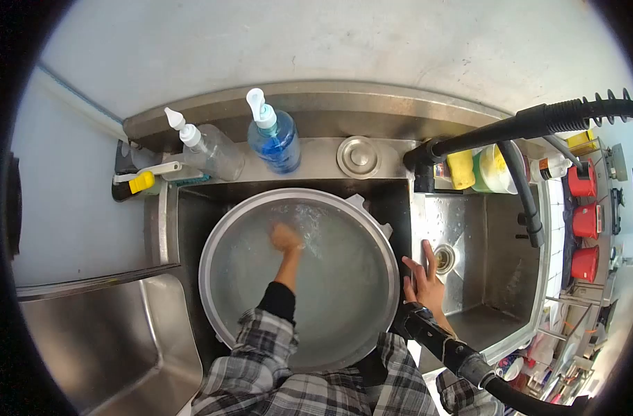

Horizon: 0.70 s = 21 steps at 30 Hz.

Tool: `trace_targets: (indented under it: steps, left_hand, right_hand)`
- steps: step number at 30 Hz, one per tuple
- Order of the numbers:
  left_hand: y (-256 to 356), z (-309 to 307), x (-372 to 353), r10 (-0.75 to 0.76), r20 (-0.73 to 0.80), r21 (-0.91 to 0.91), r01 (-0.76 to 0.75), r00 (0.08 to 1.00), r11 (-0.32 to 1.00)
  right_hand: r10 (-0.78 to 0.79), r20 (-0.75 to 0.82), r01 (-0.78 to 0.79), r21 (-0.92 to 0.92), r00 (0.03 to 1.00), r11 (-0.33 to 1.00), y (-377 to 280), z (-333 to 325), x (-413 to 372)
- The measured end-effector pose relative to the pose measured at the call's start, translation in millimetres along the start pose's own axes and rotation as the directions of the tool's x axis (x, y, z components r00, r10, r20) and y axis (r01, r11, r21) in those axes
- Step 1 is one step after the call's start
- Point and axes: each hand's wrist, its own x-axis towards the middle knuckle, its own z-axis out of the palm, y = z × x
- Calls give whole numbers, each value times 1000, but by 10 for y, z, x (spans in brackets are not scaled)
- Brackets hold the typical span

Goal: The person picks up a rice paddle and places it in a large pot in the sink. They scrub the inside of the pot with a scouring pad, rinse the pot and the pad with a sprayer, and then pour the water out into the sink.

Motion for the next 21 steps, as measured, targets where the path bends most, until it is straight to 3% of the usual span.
trace_targets:
  steps: [1, 2, 4, 6, 8, 9, 10, 12, 13, 15, 16, 19, 21]
  left_hand:
    - [-233, 762, 14, 30, -47, 5, -30, 998, 1000]
    - [-237, 1042, -80, 26, -45, 1, -26, 999, 1000]
    - [-17, 1471, -519, 61, 4, -302, -57, 998, 952]
    - [119, 1642, -883, 113, 41, -569, -70, 993, 819]
    - [500, 478, -1054, 358, 221, -267, -297, 907, 917]
    - [733, -216, -1125, 467, 303, -147, -443, 831, 884]
    - [722, -176, -1237, 469, 300, -146, -446, 830, 883]
    - [572, -50, -1594, 644, 306, -186, -619, 702, 763]
    - [540, -102, -1707, 640, 307, -181, -617, 704, 766]
    - [469, -333, -1889, 423, 721, -160, -463, 549, 872]
    - [368, -452, -1966, 415, 722, -150, -460, 554, 875]
    - [-86, -709, -2199, 403, 805, -165, -490, 435, 856]
    - [-570, -613, -2349, 384, 818, -119, -527, 429, 842]
  right_hand:
    - [2, 9, -2, -4, 1000, 1000, -12, -1, -15]
    - [9, 35, -9, 11, 999, 1000, -14, -5, -1]
    - [-18, 42, 18, -10, 999, 1000, 24, 8, 5]
    - [2, 58, -1, -3, 998, 1000, -3, -3, -5]
    - [20, 66, -20, 4, 998, 1000, -20, -13, -2]
    - [52, 83, -56, 46, 995, 997, -23, -16, -1]
    - [81, 99, -90, 88, 992, 992, -25, -19, 7]
    - [61, 87, -69, 81, 994, 994, -32, -25, -1]
    - [40, 79, -46, 72, 996, 996, -32, -25, -5]
    - [18, 68, -23, 68, 997, 997, 49, 23, -6]
    - [-4, 60, 1, 51, 998, 999, 49, 28, -5]
    - [-50, 45, 47, 64, 998, 997, 113, 75, -20]
    - [-171, -76, 156, -167, 982, 973, 137, 110, -19]
